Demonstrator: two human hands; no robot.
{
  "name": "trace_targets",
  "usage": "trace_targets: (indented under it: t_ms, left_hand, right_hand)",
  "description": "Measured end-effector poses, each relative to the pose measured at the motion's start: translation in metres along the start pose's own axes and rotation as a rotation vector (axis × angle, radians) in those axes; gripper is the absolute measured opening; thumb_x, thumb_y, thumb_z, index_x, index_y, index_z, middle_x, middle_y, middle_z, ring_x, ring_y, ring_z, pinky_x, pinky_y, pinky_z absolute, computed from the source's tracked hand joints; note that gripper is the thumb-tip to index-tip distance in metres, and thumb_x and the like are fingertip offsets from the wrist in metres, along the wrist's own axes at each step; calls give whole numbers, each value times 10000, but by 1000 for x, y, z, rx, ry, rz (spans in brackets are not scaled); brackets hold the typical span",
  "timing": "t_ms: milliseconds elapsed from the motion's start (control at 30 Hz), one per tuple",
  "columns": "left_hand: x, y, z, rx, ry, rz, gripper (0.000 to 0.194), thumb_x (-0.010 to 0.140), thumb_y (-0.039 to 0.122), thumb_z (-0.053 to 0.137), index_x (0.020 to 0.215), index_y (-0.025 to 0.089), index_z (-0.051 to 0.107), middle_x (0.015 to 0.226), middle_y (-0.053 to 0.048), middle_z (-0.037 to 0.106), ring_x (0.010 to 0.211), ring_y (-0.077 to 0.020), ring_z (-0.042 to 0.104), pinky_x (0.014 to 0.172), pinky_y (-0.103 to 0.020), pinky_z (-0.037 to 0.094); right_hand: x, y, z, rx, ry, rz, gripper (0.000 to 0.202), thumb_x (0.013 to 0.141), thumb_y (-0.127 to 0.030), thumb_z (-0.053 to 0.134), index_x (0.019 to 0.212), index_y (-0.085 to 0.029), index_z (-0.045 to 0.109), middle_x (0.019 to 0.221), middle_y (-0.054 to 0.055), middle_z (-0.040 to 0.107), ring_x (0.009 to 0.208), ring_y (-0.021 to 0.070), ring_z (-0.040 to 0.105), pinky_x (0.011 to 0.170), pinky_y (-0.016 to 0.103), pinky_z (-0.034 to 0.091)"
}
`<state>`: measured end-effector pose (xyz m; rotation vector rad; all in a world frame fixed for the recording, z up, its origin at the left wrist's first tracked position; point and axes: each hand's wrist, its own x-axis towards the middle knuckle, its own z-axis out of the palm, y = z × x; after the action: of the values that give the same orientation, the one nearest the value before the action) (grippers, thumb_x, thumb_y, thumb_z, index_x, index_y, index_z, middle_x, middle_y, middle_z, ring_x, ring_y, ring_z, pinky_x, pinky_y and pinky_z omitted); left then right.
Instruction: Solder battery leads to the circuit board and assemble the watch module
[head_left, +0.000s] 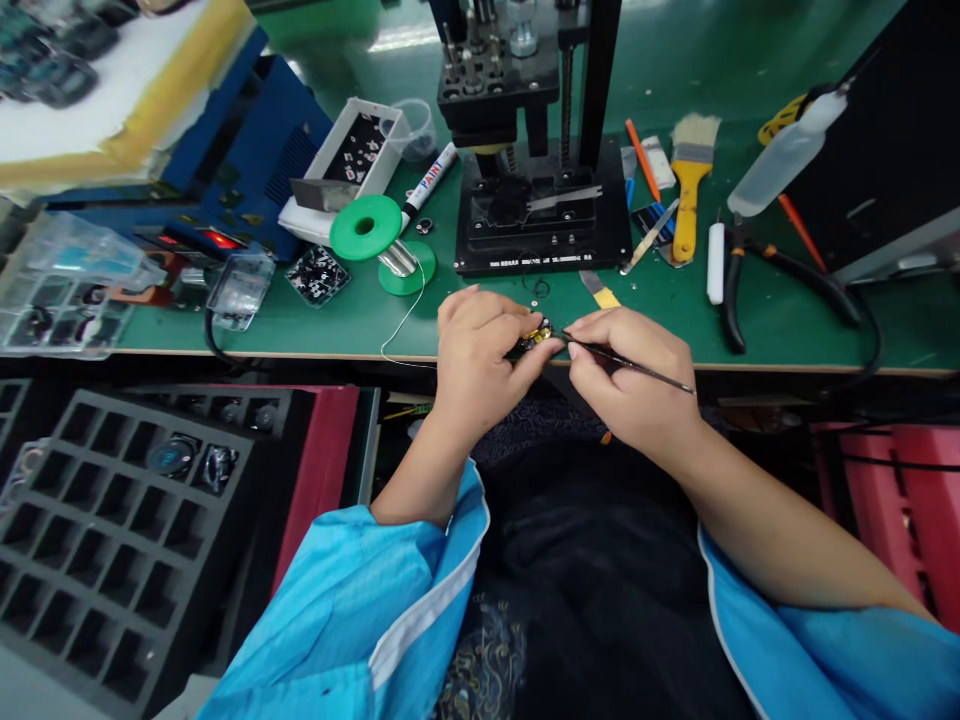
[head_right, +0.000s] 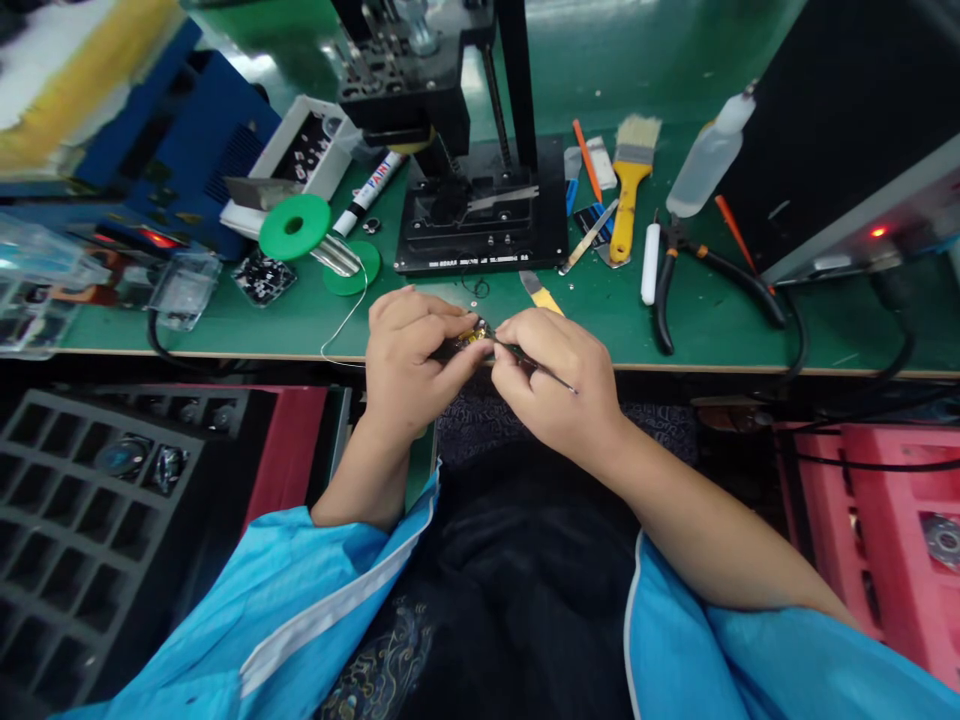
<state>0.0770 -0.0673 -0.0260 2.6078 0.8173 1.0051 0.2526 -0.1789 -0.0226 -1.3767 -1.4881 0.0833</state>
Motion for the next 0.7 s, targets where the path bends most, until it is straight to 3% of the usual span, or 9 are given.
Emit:
trace_targets:
  t_ms: [467, 700]
  left_hand:
    - [0, 1, -1, 1, -41, -43, 244, 1056, 500, 732, 1014, 277, 824, 1041, -37, 854, 1032, -260, 778, 1219, -561, 457]
    - [1, 1, -1, 10, -27, -10, 204, 1048, 458, 756, 1014, 267, 819, 1038, -38, 854, 1026, -254, 783, 1203, -547, 485]
  right_hand:
    - [0, -1, 3, -9, -6, 13, 165, 985, -110, 658, 904, -253, 677, 933, 45, 826, 916, 245, 818, 818, 400, 642]
    - [-6, 2, 8, -25, 5, -53, 222, 1004, -65, 642, 880, -249, 650, 954, 45, 821, 938, 242, 814, 858, 419, 646]
